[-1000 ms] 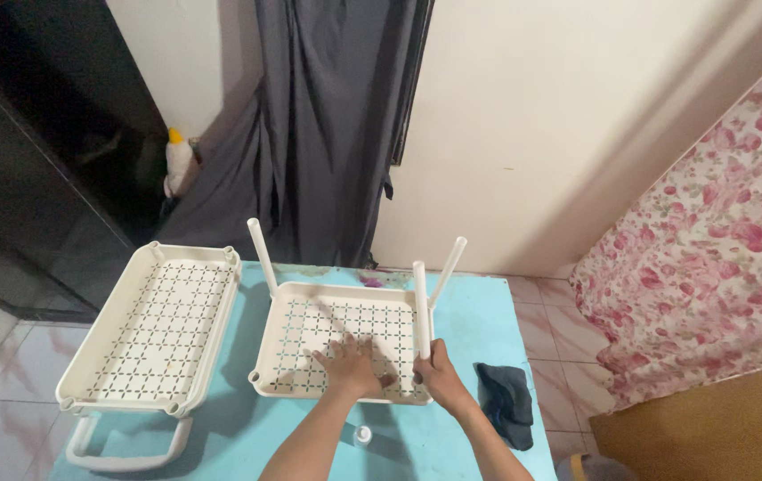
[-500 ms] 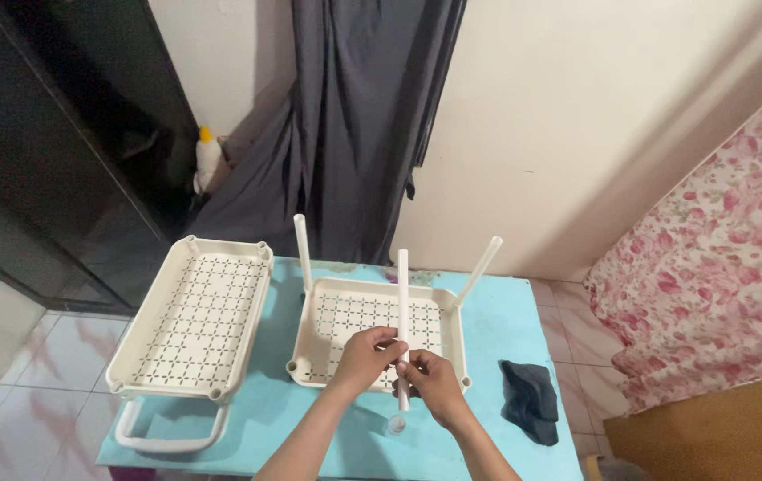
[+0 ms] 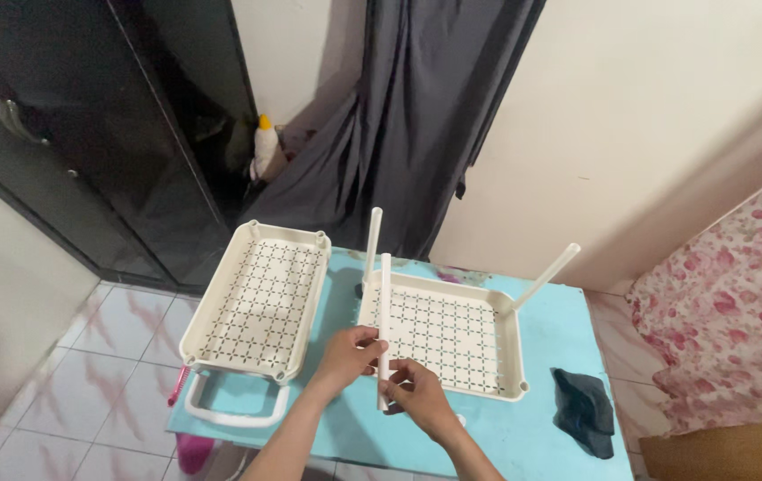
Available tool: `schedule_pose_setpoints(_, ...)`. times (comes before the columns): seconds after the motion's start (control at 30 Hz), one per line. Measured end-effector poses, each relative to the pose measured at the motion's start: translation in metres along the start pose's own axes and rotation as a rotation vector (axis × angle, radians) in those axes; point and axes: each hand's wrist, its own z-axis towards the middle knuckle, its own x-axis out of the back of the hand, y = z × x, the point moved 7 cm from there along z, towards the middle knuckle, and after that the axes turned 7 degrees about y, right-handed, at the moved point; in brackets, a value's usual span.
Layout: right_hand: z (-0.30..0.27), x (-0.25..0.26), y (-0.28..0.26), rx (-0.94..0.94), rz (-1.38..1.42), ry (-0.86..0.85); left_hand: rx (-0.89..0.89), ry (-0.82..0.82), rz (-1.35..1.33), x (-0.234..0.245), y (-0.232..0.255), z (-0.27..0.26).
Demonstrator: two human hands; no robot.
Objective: The person assembles a white plastic storage rack by inserting vertical poles into a perforated tray and attaching black feet to the corners. The person then wipes the tray surface with a dark cloth.
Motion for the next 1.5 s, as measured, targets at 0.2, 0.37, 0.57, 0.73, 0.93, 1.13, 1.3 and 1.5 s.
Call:
schedule_pose_setpoints(0.2, 0.016, -0.084, 0.014, 0.008, -0.031, -0.118, 0.087, 0.080, -0.029, 0.086, -0.039, 0.024)
schedule_pose_setpoints(0.37, 0.046, -0.137, 0.017, 0.158, -0.371, -0.155, 0.009, 0.263, 0.170, 0.168, -0.049, 0.079)
schedule_pose_setpoints(0.57, 0.072, -0.153, 0.036, 0.135, -0.431, -0.074, -0.069, 0.358, 0.685, 0.200, -0.066, 0.136)
schedule_pose_setpoints(0.73, 0.083, -0.148, 0.056, 0.054, -0.414, -0.042, -0.097, 0.276, 0.858, 0.184, -0.115, 0.163)
schedule_pose_setpoints(0.93, 0.085, -0.141, 0.067, 0.048, -0.384, -0.033, 0.028, 0.309, 0.754, 0.182, -0.149, 0.166)
schedule_pose_setpoints(1.13, 0.084, -0.136, 0.070, 0.027, -0.371, -0.006, 0.056, 0.241, 0.774, 0.171, -0.119, 0.146)
schedule_pose_setpoints(1.3, 0.093, -0.107, 0.056, 0.094, -0.342, 0.123, -0.051, 0.288, 0.968, 0.148, -0.061, 0.126)
schedule_pose_setpoints(1.5, 0.128, -0.037, 0.020, 0.233, -0.210, 0.402, -0.277, 0.136, 0.768, 0.078, -0.026, 0.135)
